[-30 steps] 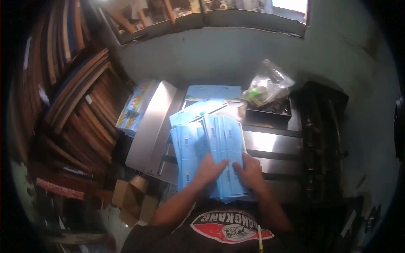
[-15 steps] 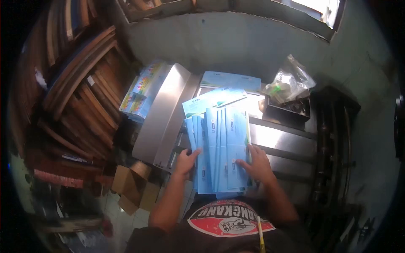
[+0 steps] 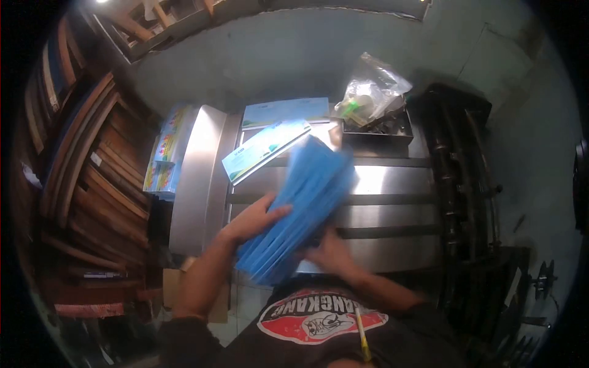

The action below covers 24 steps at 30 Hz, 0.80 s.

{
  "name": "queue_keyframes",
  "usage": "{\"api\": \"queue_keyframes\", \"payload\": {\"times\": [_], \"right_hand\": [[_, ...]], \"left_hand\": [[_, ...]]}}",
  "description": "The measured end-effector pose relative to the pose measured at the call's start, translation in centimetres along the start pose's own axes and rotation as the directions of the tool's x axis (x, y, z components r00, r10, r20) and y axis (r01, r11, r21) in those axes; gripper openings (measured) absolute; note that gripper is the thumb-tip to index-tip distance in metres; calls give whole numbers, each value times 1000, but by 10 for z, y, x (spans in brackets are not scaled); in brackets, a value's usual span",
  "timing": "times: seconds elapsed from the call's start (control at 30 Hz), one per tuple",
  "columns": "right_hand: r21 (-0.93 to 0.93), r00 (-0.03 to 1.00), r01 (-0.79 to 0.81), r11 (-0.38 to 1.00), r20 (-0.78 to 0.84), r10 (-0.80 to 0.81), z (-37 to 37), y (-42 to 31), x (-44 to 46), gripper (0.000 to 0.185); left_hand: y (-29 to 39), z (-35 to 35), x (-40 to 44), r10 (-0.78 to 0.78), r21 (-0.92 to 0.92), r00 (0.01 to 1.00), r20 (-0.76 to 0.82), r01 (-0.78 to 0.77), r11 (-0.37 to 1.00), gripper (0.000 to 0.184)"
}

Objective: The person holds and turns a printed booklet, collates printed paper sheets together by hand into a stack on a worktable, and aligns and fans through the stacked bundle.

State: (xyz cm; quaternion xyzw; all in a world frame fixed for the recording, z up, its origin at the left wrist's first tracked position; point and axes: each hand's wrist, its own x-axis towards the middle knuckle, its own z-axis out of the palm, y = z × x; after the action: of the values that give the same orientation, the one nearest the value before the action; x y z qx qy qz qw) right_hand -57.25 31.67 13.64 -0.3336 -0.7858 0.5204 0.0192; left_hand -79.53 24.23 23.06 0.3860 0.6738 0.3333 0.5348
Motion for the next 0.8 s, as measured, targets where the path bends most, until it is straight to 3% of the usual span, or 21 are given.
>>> {"api": "queue_keyframes", "payload": {"times": [0.03,0.07,0.1,0.13,0.17,0.2,0.23,0.27,0.33,0.4,0.43,0.5,0.53,0.57,0.6,0.67,0.7,0.73,0.77,0.8], "right_hand": [[244,993,-68,967,112,41,1,-24,-18,105],[-64,971,232,971,68,-228,7,-17,-27,90],[127,947,246,961,180,-266,0,2,-32,82],[312,909,206,927,289,-300,-7,21,-37,74],[393,870,138,909,391,-300,-25,39,-45,69],[412,884,73,908,394,-250,-51,57,-55,65],[434,934,21,901,313,-172,-74,76,-64,61],[484,992,-10,875,116,-53,-95,91,-73,57],[569,930,91,817,-342,134,-123,100,-72,51],[613,895,210,762,-434,102,-131,84,-49,47],[638,929,208,742,-365,53,-124,73,-35,46],[648,986,152,747,-148,-73,-111,53,-15,63],[668,988,76,740,48,-145,-113,44,-9,74],[610,970,173,774,32,-242,-107,58,4,86],[602,968,172,780,45,-248,-105,75,3,86],[705,981,196,682,-131,-146,-93,87,-9,90],[821,980,171,545,-87,-176,-90,96,-12,90],[822,981,168,544,-85,-173,-82,89,-14,90],[767,972,236,596,-202,-124,-71,73,-15,90],[699,944,296,651,-319,-87,-65,53,-16,91]], "left_hand": [[17,-1,-6,-10,143,995,95,-4,990,79],[24,2,-10,-2,143,994,106,-13,990,79],[29,7,-12,-63,326,973,222,-13,945,90],[29,12,-15,-147,498,937,318,-34,866,101],[12,20,-15,-175,431,925,338,13,902,106],[15,22,-17,-173,434,923,344,7,901,106],[23,24,-19,-186,451,898,399,-16,893,106],[27,26,-20,-204,467,868,453,-36,884,106],[22,30,-15,-243,518,858,452,-31,855,103],[24,31,-8,-185,559,839,512,-162,813,99],[25,29,-6,-188,561,834,519,-166,811,99],[29,24,-1,-155,560,849,505,-186,807,94],[30,12,-1,-145,566,853,502,-196,801,94],[26,-9,-4,-176,590,899,401,-106,800,90],[15,-33,-11,-218,598,929,298,-4,802,85],[-71,-91,-19,-66,174,974,219,28,984,82],[-99,-81,-24,-69,169,974,215,32,985,82],[-127,-67,-33,144,-305,986,83,-113,946,88],[-141,-60,-40,272,-683,952,-137,-290,671,95],[-130,-43,-40,277,-684,950,-143,-297,667,95]]}}
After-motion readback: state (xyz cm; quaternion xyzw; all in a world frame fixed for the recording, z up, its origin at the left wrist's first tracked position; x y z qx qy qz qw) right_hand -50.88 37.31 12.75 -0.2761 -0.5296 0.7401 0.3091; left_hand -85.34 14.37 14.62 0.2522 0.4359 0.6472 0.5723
